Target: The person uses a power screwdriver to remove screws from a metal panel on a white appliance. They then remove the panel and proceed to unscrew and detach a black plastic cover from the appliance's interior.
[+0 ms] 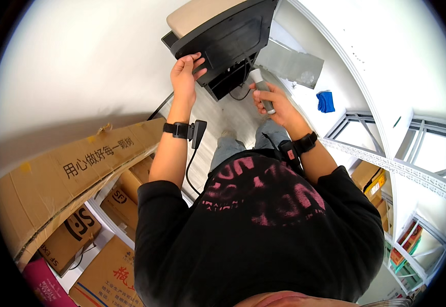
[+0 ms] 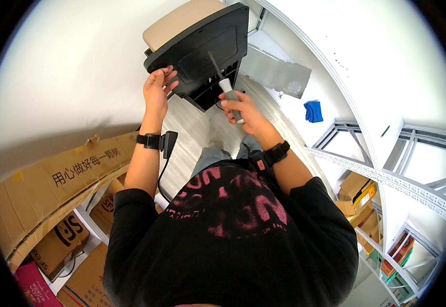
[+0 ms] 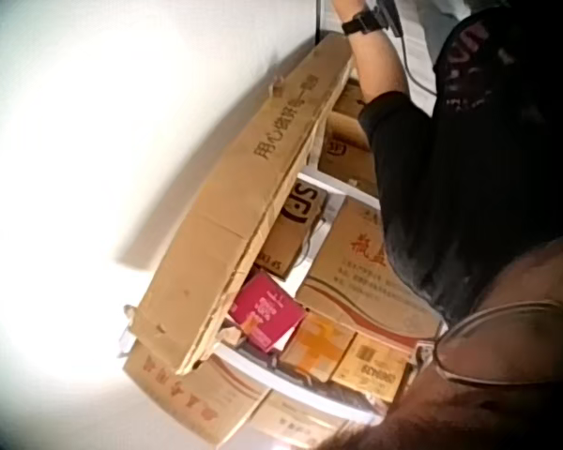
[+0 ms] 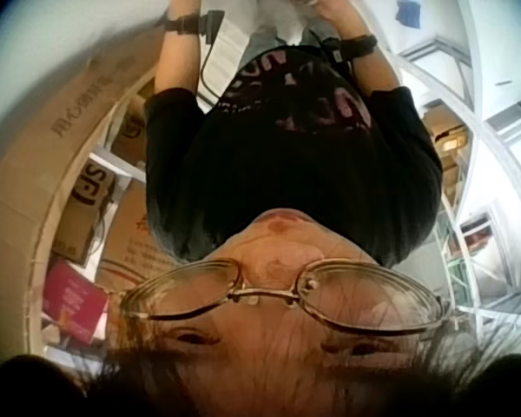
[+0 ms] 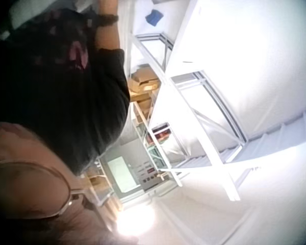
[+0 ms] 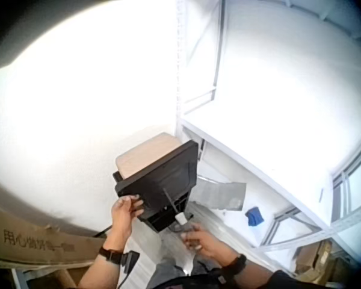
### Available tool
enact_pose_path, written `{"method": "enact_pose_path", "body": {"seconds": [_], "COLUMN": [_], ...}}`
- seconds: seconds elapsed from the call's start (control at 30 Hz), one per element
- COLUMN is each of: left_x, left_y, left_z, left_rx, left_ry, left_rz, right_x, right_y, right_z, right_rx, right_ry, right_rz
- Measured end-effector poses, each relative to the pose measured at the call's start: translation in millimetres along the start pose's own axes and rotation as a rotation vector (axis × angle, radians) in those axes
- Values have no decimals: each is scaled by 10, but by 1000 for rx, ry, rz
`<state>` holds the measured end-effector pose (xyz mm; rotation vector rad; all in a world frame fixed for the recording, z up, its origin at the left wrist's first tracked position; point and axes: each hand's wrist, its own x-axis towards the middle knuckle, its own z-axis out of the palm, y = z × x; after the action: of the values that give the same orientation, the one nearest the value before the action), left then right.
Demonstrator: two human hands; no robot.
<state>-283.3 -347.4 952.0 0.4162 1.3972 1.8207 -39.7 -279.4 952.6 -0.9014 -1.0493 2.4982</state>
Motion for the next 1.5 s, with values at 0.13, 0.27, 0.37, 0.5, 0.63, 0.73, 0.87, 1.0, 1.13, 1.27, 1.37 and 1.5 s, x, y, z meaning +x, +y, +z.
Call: {"method": "enact_pose_path", "body": {"seconds": [0.13, 0.27, 0.37, 0.5, 0.63, 0.73, 0.87, 1.0, 1.13, 1.27, 1.37, 1.5], "left_x": [25, 81, 52, 56, 33, 66, 113, 125, 138, 156, 148, 105], "left_y": [-52, -161, -217, -331, -492, -583, -669, -747, -849, -920, -943, -992], "left_z": [59, 55, 111, 224, 271, 388, 469, 481, 396, 370, 349, 347], "left_rx": [87, 150, 212, 250, 383, 609, 776, 815, 881, 925, 948, 979], "left_ry": [57, 128, 208, 288, 401, 452, 520, 545, 534, 519, 508, 508], "left_rz": [69, 142, 206, 302, 414, 562, 615, 581, 588, 576, 561, 560], "right_x": [340, 938, 1493, 1908, 2114, 2170, 2235, 2243, 2236, 2234, 2226, 2181], "right_y": [-203, -385, -441, -606, -614, -610, -616, -594, -604, -607, -579, -521], "right_z": [-399, -977, -1431, -1664, -1700, -1798, -1865, -1925, -1950, -2029, -2061, -2049], "right_rx": [-28, -73, -199, -201, -231, -202, -200, -223, -267, -286, -251, -61], "right_ry": [189, 387, 457, 437, 382, 360, 321, 307, 266, 207, 168, 173], "right_rz": [-111, -272, -376, -295, -204, -182, -183, -154, -133, -131, -130, -120]}}
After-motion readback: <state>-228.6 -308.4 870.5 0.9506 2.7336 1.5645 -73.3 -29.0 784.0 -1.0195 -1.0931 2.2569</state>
